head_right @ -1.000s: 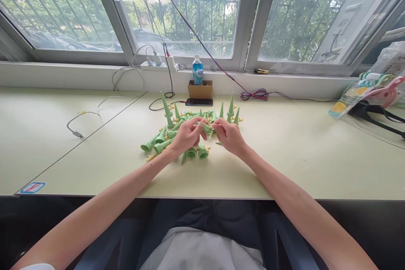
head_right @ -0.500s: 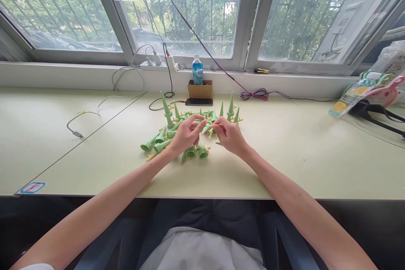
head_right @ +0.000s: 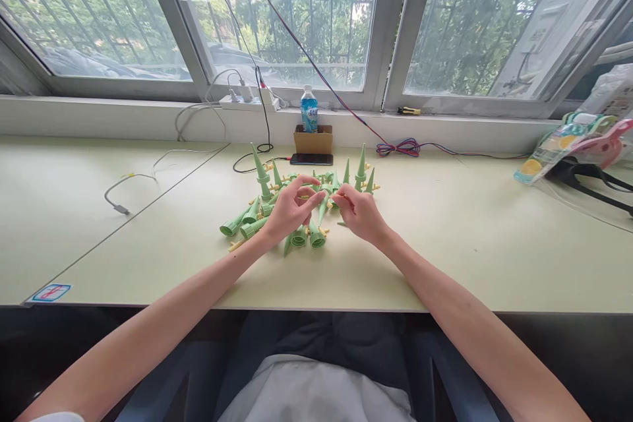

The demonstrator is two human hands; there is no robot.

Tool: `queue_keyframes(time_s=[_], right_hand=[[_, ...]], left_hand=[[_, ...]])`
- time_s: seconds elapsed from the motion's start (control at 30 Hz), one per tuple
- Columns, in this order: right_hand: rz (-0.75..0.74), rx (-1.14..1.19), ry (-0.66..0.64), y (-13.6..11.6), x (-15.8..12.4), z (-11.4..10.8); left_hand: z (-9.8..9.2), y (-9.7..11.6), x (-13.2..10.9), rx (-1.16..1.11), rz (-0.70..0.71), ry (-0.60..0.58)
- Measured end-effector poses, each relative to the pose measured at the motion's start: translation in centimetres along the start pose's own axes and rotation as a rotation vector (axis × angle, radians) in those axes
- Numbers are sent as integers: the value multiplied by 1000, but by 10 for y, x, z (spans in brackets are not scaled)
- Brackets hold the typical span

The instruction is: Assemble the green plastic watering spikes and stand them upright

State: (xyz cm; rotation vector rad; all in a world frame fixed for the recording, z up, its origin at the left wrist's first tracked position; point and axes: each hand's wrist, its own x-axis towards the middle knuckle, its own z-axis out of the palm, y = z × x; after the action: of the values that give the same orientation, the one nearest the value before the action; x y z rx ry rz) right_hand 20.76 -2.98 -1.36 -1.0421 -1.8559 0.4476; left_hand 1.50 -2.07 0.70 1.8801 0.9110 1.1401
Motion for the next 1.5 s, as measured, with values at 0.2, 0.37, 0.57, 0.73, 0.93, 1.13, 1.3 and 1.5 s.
queue_keyframes(time_s=[0.2, 0.37, 0.57, 0.73, 0.93, 1.13, 1.3, 1.5], right_hand=[[9, -2, -8, -2, 0, 0], [-3, -50, -7, -1, 0, 1], [-12, -72, -6, -2, 1, 1], [-21, -75, 10, -1, 1, 2], [-15, -50, 88, -1, 1, 2], [-11, -24, 145, -6, 1, 1], [-9, 8, 137, -8, 1, 0], [-9, 5, 87, -8, 0, 0]], left_hand=[[2, -3, -1, 95, 57, -39], [5, -6, 0, 192, 152, -42], [6, -8, 0, 215, 202, -7], [7, -6, 1, 239, 193, 8], [8, -1, 2, 175, 135, 14], [5, 1, 2, -100, -65, -75], [3, 0, 5, -331, -169, -171], [4, 1, 9, -455, -245, -160]])
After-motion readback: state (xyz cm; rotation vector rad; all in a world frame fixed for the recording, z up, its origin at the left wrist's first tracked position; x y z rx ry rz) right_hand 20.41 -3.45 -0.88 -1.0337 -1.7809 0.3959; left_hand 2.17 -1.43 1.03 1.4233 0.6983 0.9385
